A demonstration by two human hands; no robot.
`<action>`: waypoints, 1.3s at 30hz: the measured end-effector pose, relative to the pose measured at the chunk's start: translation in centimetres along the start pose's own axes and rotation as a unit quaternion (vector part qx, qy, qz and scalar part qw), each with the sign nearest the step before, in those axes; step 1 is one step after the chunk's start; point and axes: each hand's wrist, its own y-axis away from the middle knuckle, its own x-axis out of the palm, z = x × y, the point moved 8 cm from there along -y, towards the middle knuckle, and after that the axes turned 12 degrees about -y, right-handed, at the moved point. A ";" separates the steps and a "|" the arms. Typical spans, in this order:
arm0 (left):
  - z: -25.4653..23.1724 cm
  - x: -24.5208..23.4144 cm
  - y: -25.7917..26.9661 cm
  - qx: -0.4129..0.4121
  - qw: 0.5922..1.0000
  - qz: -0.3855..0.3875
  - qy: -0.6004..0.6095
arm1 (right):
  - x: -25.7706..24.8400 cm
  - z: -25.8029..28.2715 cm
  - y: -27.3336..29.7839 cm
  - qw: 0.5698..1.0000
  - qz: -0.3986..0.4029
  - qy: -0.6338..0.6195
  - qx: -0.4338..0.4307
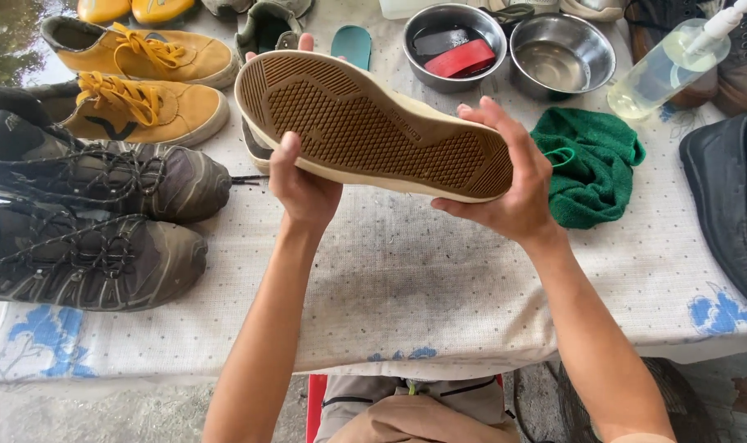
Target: Cleaning the exterior of a green sneaker using a cloth, brush, and cleaning solution.
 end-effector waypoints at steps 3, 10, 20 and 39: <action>-1.5 1.7 -0.6 -0.054 0.984 -0.098 0.140 | 0.5 1.1 0.0 0.998 0.008 0.049 -0.045; 3.0 -0.4 0.7 -0.036 0.996 0.026 0.074 | -1.5 -2.4 0.8 0.996 -0.071 -0.030 0.035; -0.5 1.0 1.5 -0.087 0.931 -0.131 -0.329 | 0.1 -3.8 1.9 0.991 -0.088 -0.076 0.060; -3.2 -0.1 0.0 0.087 0.901 -0.153 -0.396 | 1.1 3.8 0.6 0.970 -0.120 0.063 -0.200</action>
